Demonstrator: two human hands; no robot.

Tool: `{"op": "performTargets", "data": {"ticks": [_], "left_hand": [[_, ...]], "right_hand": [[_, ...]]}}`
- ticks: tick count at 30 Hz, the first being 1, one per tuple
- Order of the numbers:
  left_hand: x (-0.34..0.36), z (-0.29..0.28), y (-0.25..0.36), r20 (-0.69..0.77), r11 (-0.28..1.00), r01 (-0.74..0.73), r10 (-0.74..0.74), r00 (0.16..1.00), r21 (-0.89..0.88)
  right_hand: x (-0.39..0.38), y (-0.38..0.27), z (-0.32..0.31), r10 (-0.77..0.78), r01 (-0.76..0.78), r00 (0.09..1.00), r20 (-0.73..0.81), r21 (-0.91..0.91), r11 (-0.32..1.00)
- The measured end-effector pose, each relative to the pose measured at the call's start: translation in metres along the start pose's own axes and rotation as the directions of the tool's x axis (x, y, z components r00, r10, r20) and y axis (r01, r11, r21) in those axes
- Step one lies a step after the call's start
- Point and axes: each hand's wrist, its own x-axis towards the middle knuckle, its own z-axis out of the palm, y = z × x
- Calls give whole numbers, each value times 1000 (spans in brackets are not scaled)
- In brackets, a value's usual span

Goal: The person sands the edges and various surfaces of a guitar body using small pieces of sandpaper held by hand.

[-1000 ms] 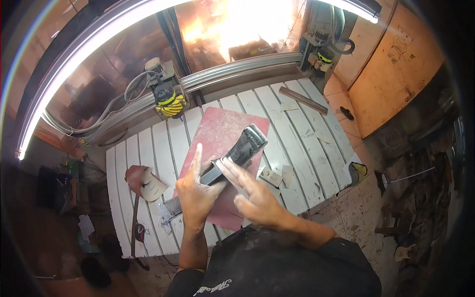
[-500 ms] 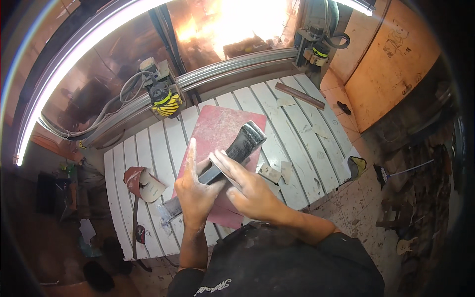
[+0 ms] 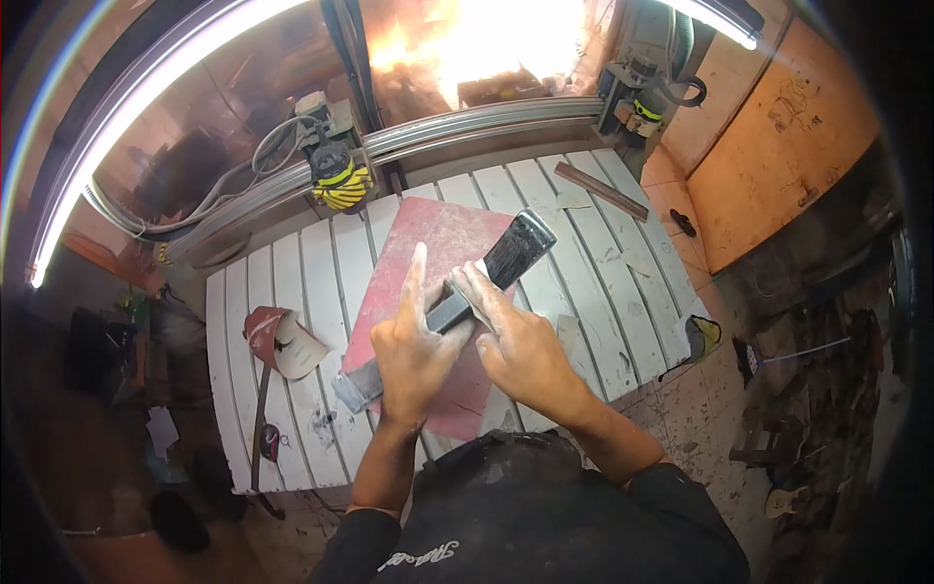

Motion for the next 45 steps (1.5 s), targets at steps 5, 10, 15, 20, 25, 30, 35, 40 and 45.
{"op": "performTargets", "data": {"ticks": [5,10,15,20,25,30,35,40,45], "left_hand": [[-1,-1,-6,15,1000,27,-27,1000,-9],[6,-3,-12,-35,1000,-7,7,999,-24],[3,-1,-12,17,999,-37,37,999,-22],[4,-1,-17,-16,998,-56,55,998,-19],[1,3,-13,-25,996,-80,79,997,-45],[5,5,-17,-52,995,-80,78,996,-51],[2,5,-16,-15,994,-93,92,996,-56],[-2,4,-16,-26,993,-96,95,995,-64],[2,6,-16,6,994,-92,93,996,-60]], "right_hand": [[-4,1,3,-67,60,994,-87,-84,995],[-2,4,6,-76,65,996,-57,-165,984],[13,10,8,-85,39,986,-141,-303,952],[-3,9,2,-132,97,984,-116,-269,958],[17,14,-15,-275,165,908,-315,-335,928],[9,18,-5,-242,201,963,-117,-282,938],[8,24,-7,-253,184,954,-159,-357,916],[13,10,-24,-213,150,961,-175,-316,937],[11,19,-17,-243,242,970,8,-157,958]]}}
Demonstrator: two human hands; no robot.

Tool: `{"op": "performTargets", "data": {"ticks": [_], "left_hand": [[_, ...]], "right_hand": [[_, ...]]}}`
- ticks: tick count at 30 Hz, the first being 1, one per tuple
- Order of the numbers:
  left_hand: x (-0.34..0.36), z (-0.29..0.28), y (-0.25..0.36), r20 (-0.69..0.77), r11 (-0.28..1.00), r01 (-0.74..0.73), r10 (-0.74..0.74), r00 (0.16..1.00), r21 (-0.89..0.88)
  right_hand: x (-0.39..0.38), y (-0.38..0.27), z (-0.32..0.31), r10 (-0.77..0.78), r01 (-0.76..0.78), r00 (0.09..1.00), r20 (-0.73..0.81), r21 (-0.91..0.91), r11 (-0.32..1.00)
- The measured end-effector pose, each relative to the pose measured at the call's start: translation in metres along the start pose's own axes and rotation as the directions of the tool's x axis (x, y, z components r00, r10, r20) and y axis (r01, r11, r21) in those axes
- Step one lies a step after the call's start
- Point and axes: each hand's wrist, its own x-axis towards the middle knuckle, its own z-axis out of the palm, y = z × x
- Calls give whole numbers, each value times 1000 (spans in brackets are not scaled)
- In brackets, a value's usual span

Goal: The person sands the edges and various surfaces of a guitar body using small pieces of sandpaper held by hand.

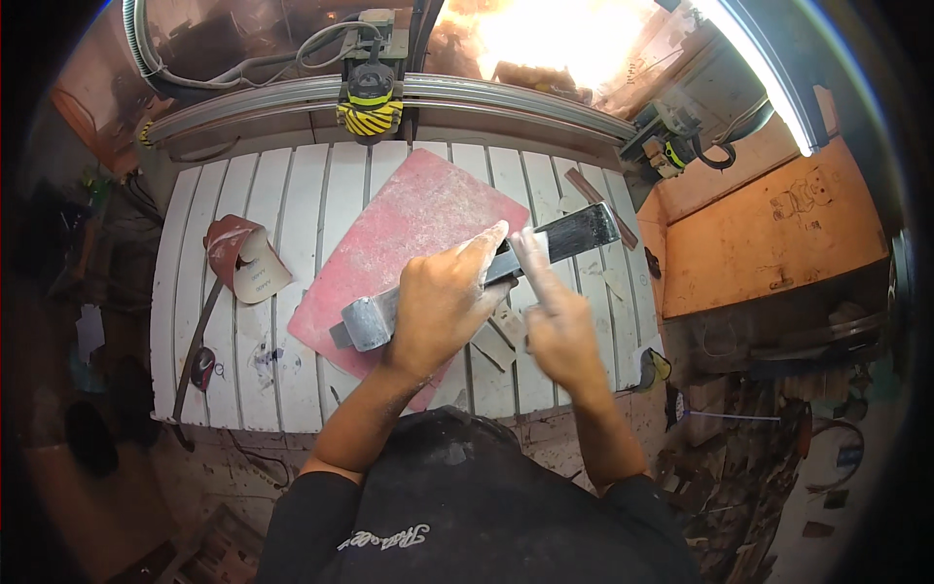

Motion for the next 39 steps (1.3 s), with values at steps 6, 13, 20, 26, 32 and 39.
{"op": "performTargets", "data": {"ticks": [6,13,20,26,32,39], "left_hand": [[-1,1,0,-23,1000,-26,25,999,-17],[-2,2,2,-39,999,-46,46,998,4],[-7,1,5,-47,998,-60,60,997,3],[-9,-6,-3,-16,997,-44,45,999,62],[21,-21,-25,128,994,-109,111,986,-18],[39,-37,-49,227,972,-137,180,957,-192]], "right_hand": [[-6,-2,7,76,-90,988,-133,-102,991],[3,13,5,-42,26,989,-142,-118,993],[-4,4,-8,90,-82,992,-85,92,992],[-17,-16,-59,122,-128,989,88,919,374],[-11,-2,-73,311,-197,869,-384,308,931],[-24,-9,-42,298,-256,953,43,640,725]]}}
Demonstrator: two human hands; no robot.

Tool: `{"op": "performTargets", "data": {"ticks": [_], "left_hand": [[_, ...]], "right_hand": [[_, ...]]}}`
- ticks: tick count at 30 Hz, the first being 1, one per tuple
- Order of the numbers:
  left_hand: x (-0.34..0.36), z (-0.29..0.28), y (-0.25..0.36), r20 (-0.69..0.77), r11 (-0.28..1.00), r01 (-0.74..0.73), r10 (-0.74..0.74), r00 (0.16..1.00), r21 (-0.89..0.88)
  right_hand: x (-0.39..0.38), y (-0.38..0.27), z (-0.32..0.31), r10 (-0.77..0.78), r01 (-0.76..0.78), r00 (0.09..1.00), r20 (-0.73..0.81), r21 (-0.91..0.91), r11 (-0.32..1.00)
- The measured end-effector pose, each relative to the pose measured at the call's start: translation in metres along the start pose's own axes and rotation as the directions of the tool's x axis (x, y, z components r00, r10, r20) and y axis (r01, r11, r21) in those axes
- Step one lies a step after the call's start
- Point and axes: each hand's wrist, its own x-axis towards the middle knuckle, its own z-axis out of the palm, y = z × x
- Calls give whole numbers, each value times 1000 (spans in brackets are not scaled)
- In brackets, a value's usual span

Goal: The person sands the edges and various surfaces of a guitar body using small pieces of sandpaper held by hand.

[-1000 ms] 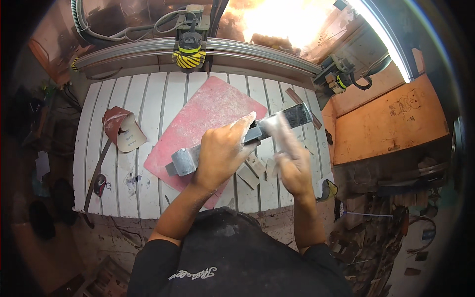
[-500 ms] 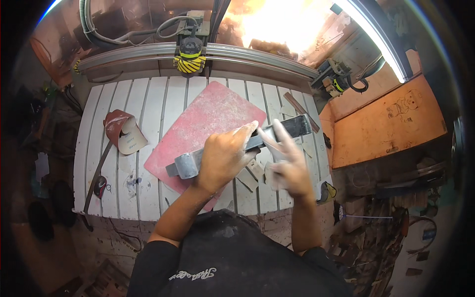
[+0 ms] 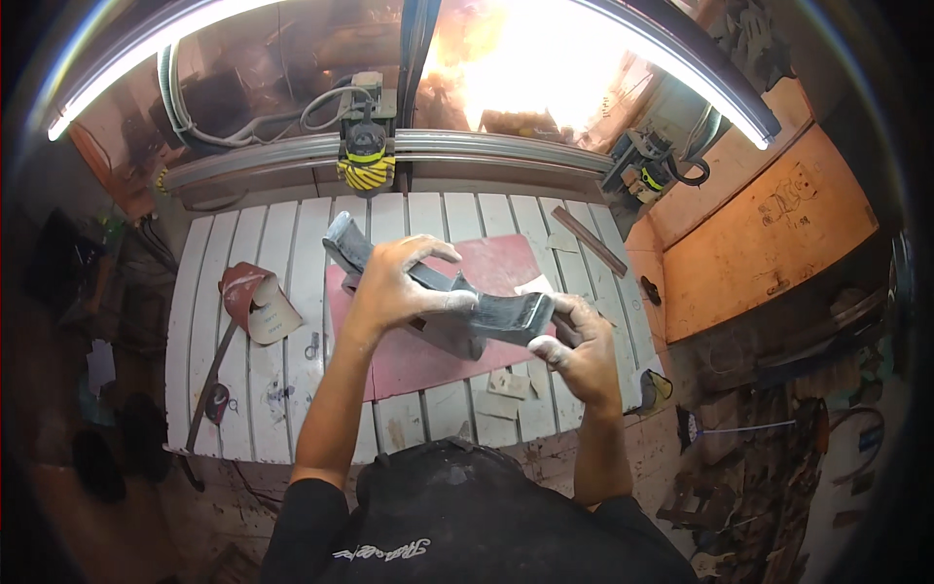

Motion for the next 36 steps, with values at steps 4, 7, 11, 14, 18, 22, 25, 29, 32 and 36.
{"op": "performTargets", "data": {"ticks": [4,7,11,14,18,22,25,29,32,36], "left_hand": [[-14,26,29,-353,987,128,-85,932,101],[-21,35,33,-453,965,238,-165,876,107],[-22,42,31,-524,941,244,-88,847,237],[-31,66,56,-554,953,-99,250,794,287],[-24,91,100,-530,972,-191,236,814,139],[-22,101,87,-605,979,-117,-9,796,-169],[-11,99,94,-654,993,-119,97,750,11],[-17,96,98,-629,994,-93,33,777,-62],[-26,82,100,-585,989,-133,70,808,-66],[-42,50,95,-433,936,-98,-63,899,-338]], "right_hand": [[-4,-6,14,-33,33,999,3,-38,999],[-4,-8,22,-56,58,998,27,-62,996],[0,-10,31,-89,89,996,-15,-11,996],[0,-4,37,-82,89,991,-106,63,994],[-5,4,39,-21,23,996,-82,28,999],[-17,8,28,96,-108,993,68,204,973],[-21,21,23,146,-154,988,50,269,951],[-19,23,27,156,-106,978,-138,313,944],[-21,41,13,216,-150,954,-206,295,944],[-27,117,-9,302,-248,903,-307,203,947]]}}
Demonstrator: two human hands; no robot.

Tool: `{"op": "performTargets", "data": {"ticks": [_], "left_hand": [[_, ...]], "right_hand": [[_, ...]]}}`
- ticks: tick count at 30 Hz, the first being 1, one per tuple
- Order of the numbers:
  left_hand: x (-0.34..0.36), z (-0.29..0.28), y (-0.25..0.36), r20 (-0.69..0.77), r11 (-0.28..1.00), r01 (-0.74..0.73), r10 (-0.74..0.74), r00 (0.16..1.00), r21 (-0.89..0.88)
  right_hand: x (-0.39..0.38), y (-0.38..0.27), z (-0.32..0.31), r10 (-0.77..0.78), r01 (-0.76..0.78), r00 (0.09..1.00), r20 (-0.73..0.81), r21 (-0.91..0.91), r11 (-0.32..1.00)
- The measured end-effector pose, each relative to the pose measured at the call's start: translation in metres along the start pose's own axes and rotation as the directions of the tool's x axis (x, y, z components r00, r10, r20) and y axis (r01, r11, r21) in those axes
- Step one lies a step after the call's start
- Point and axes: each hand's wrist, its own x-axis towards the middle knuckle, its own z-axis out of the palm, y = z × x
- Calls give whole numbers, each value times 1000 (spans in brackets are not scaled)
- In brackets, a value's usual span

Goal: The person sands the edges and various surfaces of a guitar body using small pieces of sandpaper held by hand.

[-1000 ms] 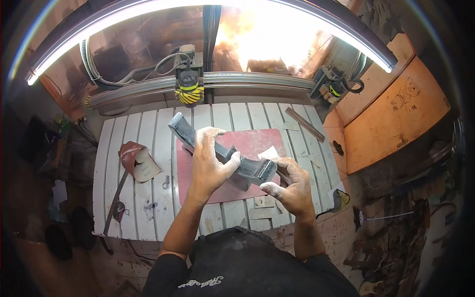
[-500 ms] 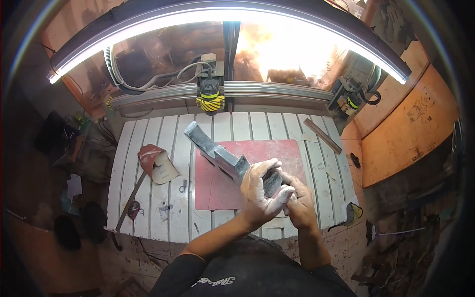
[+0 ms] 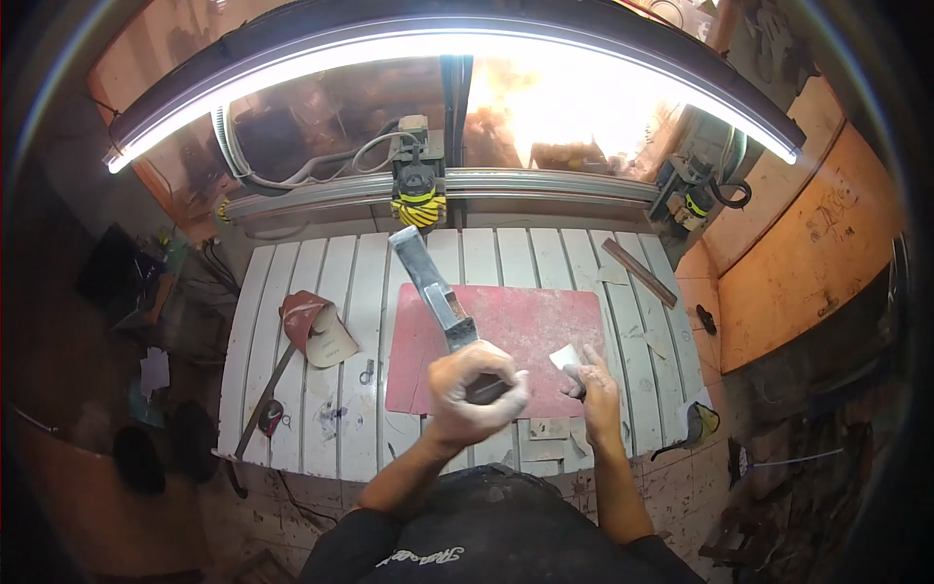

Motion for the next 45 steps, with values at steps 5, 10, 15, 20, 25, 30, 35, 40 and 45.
{"op": "performTargets", "data": {"ticks": [5,10,15,20,25,30,35,40,45], "left_hand": [[26,-36,4,77,991,16,-6,997,-132],[36,-43,22,126,954,84,-49,991,-287],[36,-40,18,318,912,136,-7,948,-387],[34,-29,14,399,836,338,-159,903,-433],[16,-23,12,376,891,361,-247,893,-274],[-1,-7,-2,213,934,241,-187,959,-265],[6,5,4,262,945,254,-197,945,-204],[11,10,8,266,987,121,-89,960,-106],[19,10,8,297,960,235,-182,937,-152]], "right_hand": [[47,147,-49,137,-129,990,10,-284,950],[32,192,-43,-1,-84,995,-104,-805,587],[34,145,-27,57,-76,997,-54,-826,558],[85,125,-26,51,-10,998,24,-807,591],[95,-9,43,-168,164,985,43,-533,830],[108,-62,79,-709,663,698,99,-462,589],[114,-63,97,-562,548,814,149,-517,658],[127,-73,106,-749,676,661,48,-472,566],[133,-41,93,-746,703,659,95,-428,567]]}}
